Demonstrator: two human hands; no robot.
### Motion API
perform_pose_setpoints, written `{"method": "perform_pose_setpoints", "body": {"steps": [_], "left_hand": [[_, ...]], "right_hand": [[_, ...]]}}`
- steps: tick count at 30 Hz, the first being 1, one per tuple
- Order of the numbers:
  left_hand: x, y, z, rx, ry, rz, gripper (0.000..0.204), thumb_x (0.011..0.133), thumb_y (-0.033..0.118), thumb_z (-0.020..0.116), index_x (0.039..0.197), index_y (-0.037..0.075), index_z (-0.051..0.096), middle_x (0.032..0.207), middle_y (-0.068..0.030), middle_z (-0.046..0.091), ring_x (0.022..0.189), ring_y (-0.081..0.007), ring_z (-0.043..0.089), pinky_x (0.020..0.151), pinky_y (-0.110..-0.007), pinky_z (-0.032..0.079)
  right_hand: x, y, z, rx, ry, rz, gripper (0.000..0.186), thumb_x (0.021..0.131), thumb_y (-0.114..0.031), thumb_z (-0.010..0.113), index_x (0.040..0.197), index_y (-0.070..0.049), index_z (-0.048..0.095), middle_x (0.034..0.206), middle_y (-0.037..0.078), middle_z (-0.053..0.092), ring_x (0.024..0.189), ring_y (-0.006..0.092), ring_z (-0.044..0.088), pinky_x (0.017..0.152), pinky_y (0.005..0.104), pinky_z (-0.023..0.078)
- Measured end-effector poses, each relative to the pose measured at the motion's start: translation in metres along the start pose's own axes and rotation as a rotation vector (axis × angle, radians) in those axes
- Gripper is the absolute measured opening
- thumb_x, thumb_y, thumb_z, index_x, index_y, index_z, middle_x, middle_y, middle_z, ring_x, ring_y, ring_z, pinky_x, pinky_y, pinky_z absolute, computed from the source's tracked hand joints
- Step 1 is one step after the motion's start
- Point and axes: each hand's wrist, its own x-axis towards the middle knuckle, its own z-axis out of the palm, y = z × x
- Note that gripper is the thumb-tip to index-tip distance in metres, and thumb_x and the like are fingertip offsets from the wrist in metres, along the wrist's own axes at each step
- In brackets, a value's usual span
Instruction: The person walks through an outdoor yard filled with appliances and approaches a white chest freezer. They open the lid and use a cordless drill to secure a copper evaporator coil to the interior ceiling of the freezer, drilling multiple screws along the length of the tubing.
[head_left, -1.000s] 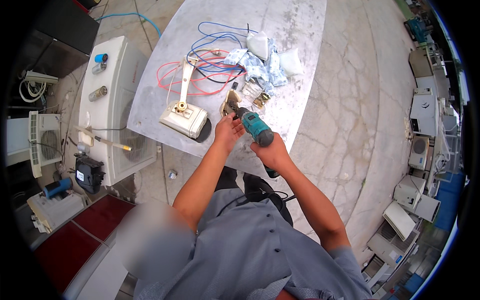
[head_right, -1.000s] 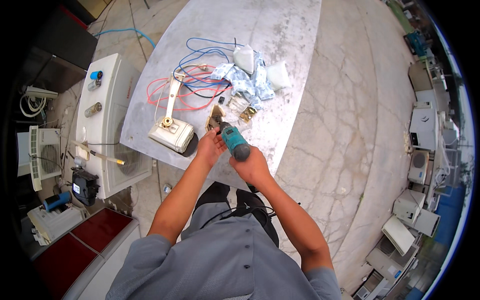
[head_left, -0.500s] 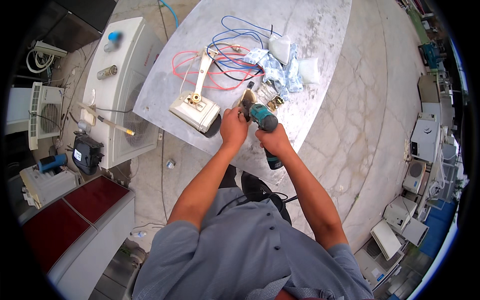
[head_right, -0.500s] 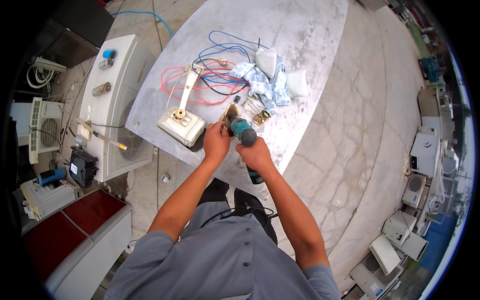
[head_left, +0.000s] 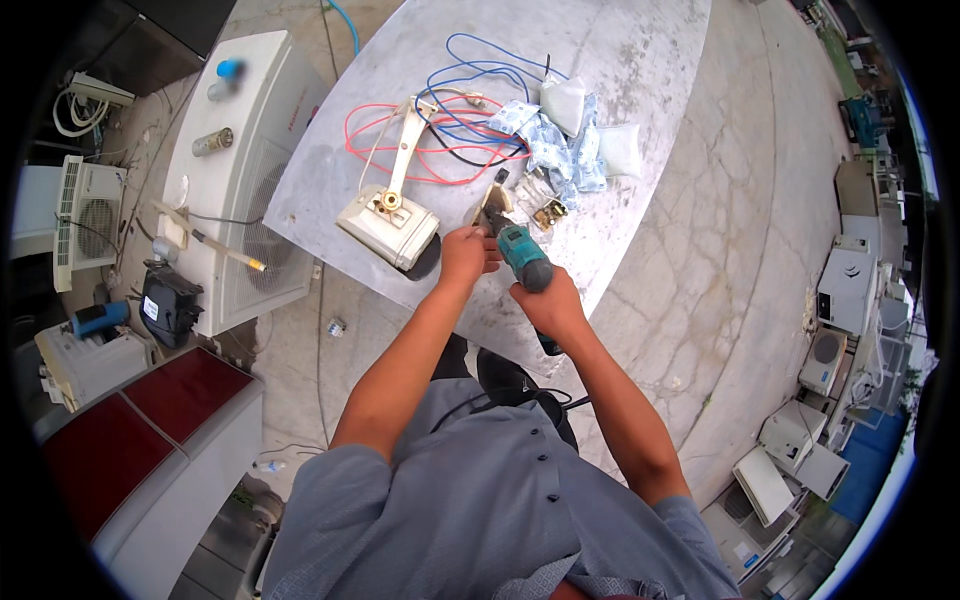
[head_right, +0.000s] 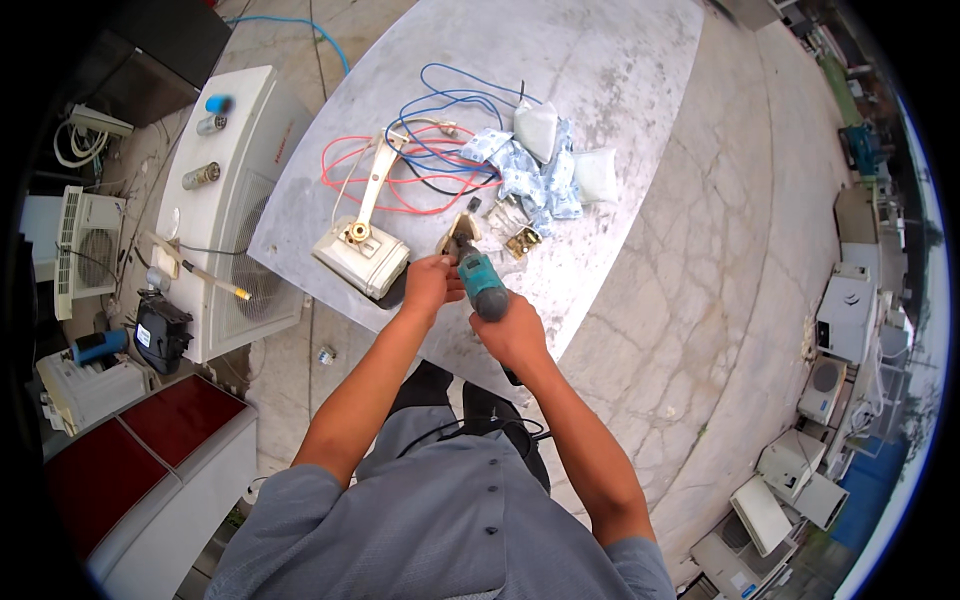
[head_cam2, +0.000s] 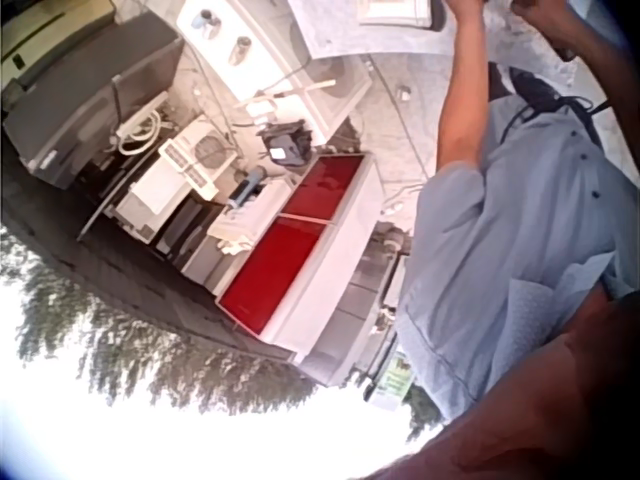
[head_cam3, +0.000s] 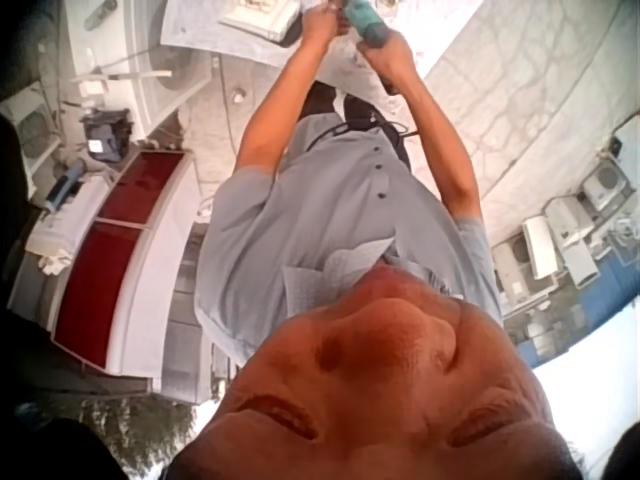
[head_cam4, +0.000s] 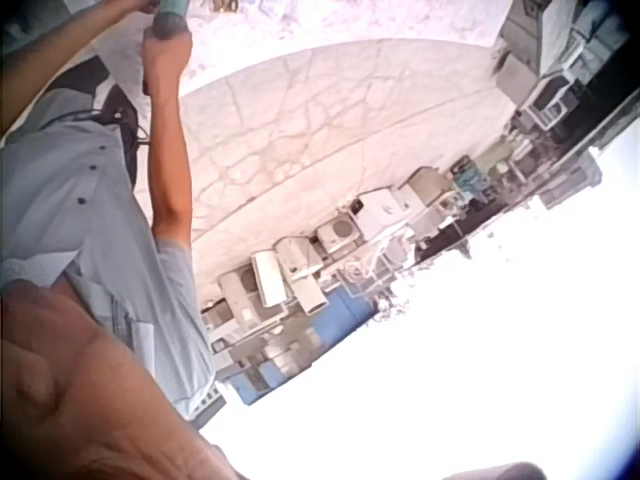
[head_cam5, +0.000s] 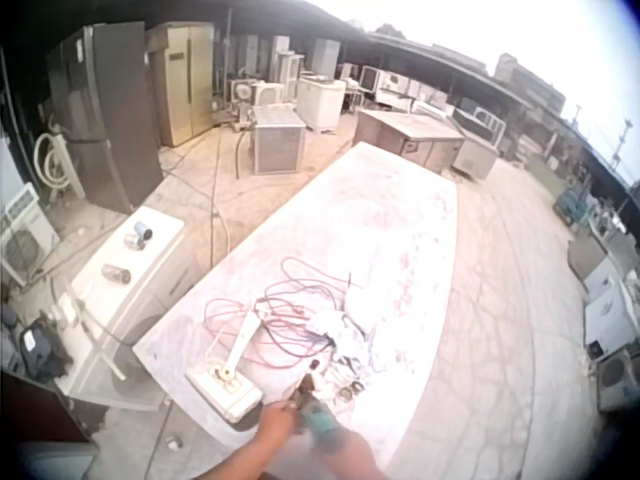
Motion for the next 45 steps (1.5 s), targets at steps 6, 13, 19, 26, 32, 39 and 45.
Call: {"method": "perform_pose_setpoints", "body": {"steps": [6,13,19,26,32,39,45], "left_hand": [[0.014,-0.012,0.003,-0.325,-0.035,-0.09,0.039,0.107,0.019,0.045,0.134,-0.009,0.052,0.12,-0.0229,0.067,0.099,-0.0311,0.071,0.085,-0.041,0.062],[0.018,-0.008,0.025,-0.684,-0.116,-0.217,0.031,0.11,0.026,0.047,0.117,-0.002,0.058,0.117,-0.0187,0.069,0.104,-0.0292,0.07,0.092,-0.041,0.059],[0.023,-0.028,0.02,-0.686,0.015,-0.103,0.015,0.107,0.009,0.054,0.115,-0.002,0.059,0.103,-0.0123,0.069,0.089,-0.0205,0.07,0.082,-0.036,0.061],[0.001,-0.049,0.0,-0.485,0.076,-0.052,0.018,0.108,0.007,0.05,0.122,0.0,0.06,0.102,-0.0106,0.069,0.085,-0.0177,0.069,0.076,-0.035,0.062],[-0.024,-0.072,-0.014,-0.424,0.033,-0.119,0.025,0.107,0.007,0.047,0.126,-0.002,0.06,0.104,-0.0111,0.068,0.086,-0.02,0.069,0.078,-0.036,0.061],[-0.035,-0.075,-0.026,-0.501,-0.021,-0.131,0.029,0.105,0.017,0.046,0.121,-0.001,0.062,0.1,-0.0103,0.069,0.089,-0.0209,0.069,0.084,-0.039,0.06],[-0.027,-0.06,-0.016,-0.524,-0.055,-0.106,0.031,0.106,0.02,0.046,0.12,-0.001,0.063,0.096,-0.0077,0.068,0.083,-0.0187,0.067,0.078,-0.036,0.06]], "right_hand": [[-0.028,0.018,-0.017,0.126,-0.015,0.0,0.033,0.078,-0.022,0.077,0.099,0.002,0.069,0.086,0.02,0.074,0.079,0.0343,0.071,0.074,0.0422,0.055],[-0.08,0.019,-0.041,0.182,-0.031,-0.022,0.03,0.08,-0.017,0.075,0.099,0.003,0.066,0.083,0.015,0.071,0.076,0.0247,0.067,0.074,0.0377,0.054],[-0.1,0.028,-0.047,0.161,-0.063,0.0,0.029,0.08,-0.017,0.075,0.099,0.002,0.066,0.084,0.016,0.071,0.076,0.0251,0.068,0.075,0.038,0.054],[-0.056,0.007,-0.016,0.153,0.009,-0.02,0.034,0.079,-0.024,0.076,0.101,0.002,0.07,0.087,0.021,0.074,0.082,0.0367,0.072,0.077,0.0435,0.056],[-0.001,-0.011,0.019,0.027,0.019,0.007,0.041,0.079,-0.032,0.078,0.103,0.0,0.073,0.096,0.025,0.075,0.096,0.0433,0.072,0.082,0.0482,0.057],[0.011,-0.01,0.026,-0.027,0.058,-0.047,0.038,0.079,-0.03,0.077,0.1,0.001,0.072,0.089,0.024,0.075,0.089,0.0406,0.074,0.078,0.046,0.057],[0.004,-0.006,0.025,-0.021,0.09,-0.082,0.034,0.079,-0.026,0.074,0.098,0.003,0.071,0.086,0.024,0.074,0.085,0.0388,0.075,0.075,0.0446,0.057]]}}
